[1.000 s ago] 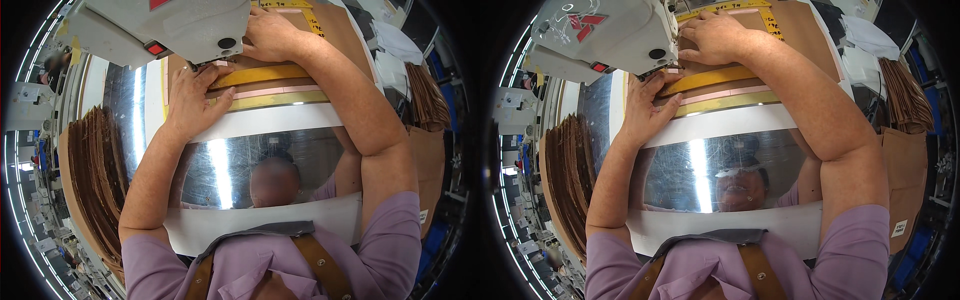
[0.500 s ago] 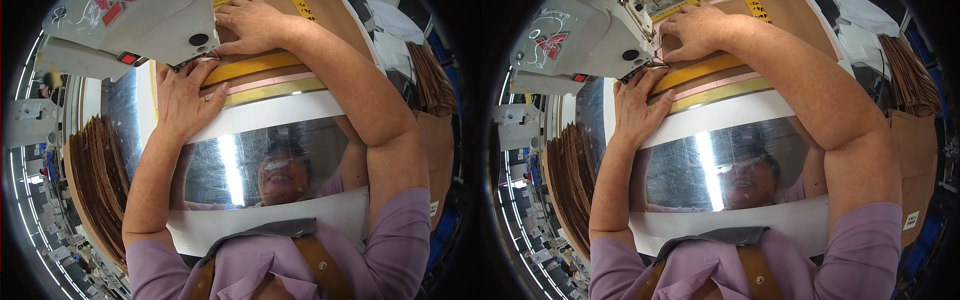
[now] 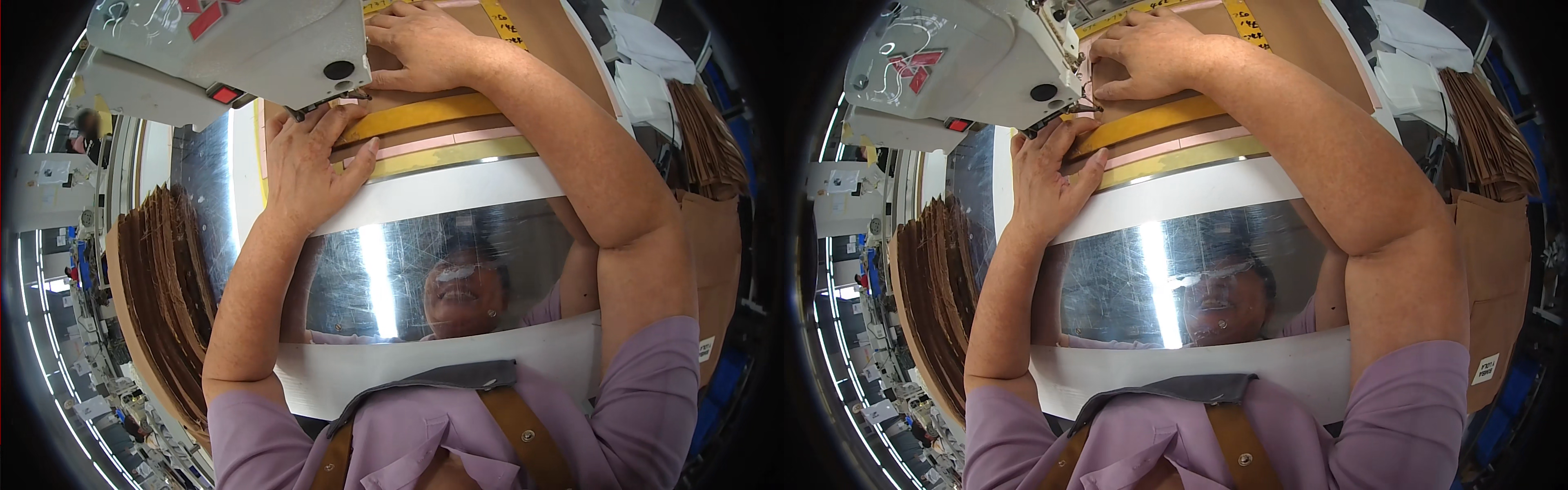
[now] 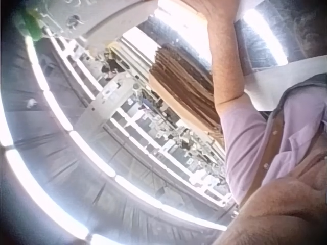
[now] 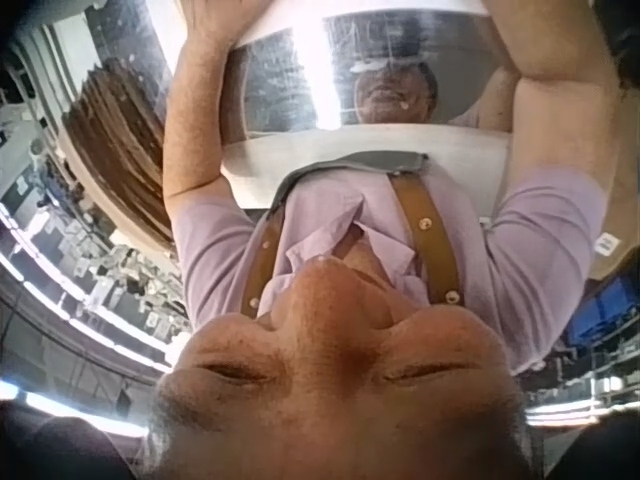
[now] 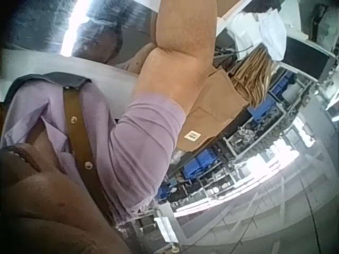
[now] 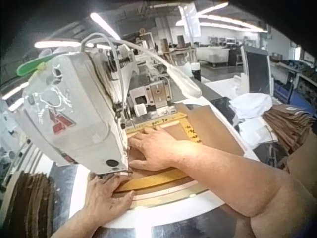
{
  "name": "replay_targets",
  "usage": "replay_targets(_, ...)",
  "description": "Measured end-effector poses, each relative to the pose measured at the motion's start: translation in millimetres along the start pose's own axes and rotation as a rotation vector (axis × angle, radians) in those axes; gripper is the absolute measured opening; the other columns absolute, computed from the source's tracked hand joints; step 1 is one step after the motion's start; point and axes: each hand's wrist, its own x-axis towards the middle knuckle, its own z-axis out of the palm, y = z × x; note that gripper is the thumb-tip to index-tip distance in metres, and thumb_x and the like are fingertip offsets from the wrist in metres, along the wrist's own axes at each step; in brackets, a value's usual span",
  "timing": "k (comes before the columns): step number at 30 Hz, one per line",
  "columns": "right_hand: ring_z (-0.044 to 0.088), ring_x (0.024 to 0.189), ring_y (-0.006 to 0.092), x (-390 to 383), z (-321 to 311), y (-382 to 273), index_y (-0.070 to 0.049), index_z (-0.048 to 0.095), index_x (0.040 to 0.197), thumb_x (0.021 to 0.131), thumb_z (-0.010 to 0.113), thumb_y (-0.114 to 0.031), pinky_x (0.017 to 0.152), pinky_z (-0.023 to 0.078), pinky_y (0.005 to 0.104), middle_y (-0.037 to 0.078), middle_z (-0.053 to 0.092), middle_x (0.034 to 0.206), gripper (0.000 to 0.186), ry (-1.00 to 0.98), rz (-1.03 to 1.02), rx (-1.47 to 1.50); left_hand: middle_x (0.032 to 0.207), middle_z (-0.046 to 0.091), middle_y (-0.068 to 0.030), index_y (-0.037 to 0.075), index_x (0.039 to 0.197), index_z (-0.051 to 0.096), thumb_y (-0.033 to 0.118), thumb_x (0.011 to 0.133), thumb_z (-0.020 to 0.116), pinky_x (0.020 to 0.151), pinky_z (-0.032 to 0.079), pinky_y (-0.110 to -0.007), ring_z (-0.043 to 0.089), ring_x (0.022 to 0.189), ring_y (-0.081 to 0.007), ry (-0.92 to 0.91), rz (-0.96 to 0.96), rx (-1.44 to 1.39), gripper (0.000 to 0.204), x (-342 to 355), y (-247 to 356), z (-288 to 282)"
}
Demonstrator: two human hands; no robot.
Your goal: Sewing leather patches onto fabric components using an industrial sewing machine.
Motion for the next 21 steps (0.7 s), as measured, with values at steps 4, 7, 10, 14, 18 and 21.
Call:
replay_targets(4, 0.05, 0.125, 0.0378, 4, 6, 5, -0.002, 0.056, 0.131, 0.09, 0.059, -0.051, 0.109, 0.036, 0.051, 0.018, 0.058, 0.133, 0.064, -0.019, -0.002, -0.042, 0.09, 0.07, -0.0082, 0.013, 0.119, 0.066, 0.037, 0.085, 0.068, 0.085, 0.04, -0.04, 0.066, 0.079, -0.0241, 0.115, 0.092, 0.053, 0.042, -4, 7, 2)
replay_targets(7, 0.046, 0.131, 0.0394, 7, 12, 12, -0.004, 0.051, 0.141, 0.089, 0.058, -0.052, 0.113, 0.033, 0.0506, 0.02, 0.052, 0.142, 0.071, 0.024, -0.009, -0.001, 0.061, 0.065, -0.0106, 0.007, 0.121, 0.065, 0.042, 0.086, 0.068, 0.083, 0.046, -0.04, 0.065, 0.061, -0.0265, -0.053, 0.044, 0.072, 0.05, -3, 21, -2)
replay_targets(10, 0.043, 0.135, 0.0396, 9, 2, 3, -0.011, 0.05, 0.144, 0.088, 0.06, -0.055, 0.114, 0.031, 0.0507, 0.02, 0.049, 0.145, 0.072, -0.053, 0.038, -0.038, 0.063, 0.066, -0.0113, 0.004, 0.121, 0.064, 0.043, 0.086, 0.067, 0.084, 0.048, -0.041, 0.067, 0.064, -0.0277, 0.004, 0.017, -0.006, 0.053, 1, 26, 2)
replay_targets(14, 0.059, 0.117, 0.033, 7, 22, 4, -0.011, 0.07, 0.119, 0.083, 0.074, -0.039, 0.102, 0.045, 0.0456, 0.015, 0.068, 0.118, 0.046, 0.199, 0.001, -0.081, 0.062, 0.066, -0.0123, -0.004, 0.12, 0.059, 0.044, 0.087, 0.065, 0.077, 0.051, -0.044, 0.067, 0.06, -0.0306, -0.043, -0.03, 0.039, 0.058, -1, 33, 3)
replay_targets(18, 0.053, 0.124, 0.0355, 12, 12, 10, -0.013, 0.067, 0.125, 0.08, 0.07, -0.059, 0.109, 0.036, 0.0551, 0.013, 0.069, 0.115, 0.065, -0.105, 0.118, 0.019, 0.062, 0.066, -0.0109, -0.005, 0.122, 0.056, 0.045, 0.091, 0.059, 0.067, 0.052, -0.041, 0.067, 0.058, -0.029, -0.142, -0.131, 0.068, 0.059, 3, 49, 1)
replay_targets(21, 0.061, 0.111, 0.0326, 13, 16, 6, -0.013, 0.072, 0.115, 0.078, 0.075, -0.052, 0.104, 0.04, 0.0523, 0.012, 0.071, 0.102, 0.054, -0.01, 0.057, 0.066, 0.062, 0.066, -0.0101, -0.007, 0.123, 0.058, 0.046, 0.093, 0.058, 0.062, 0.052, -0.039, 0.067, 0.057, -0.0272, -0.121, -0.097, 0.058, 0.061, 0, 53, 5)
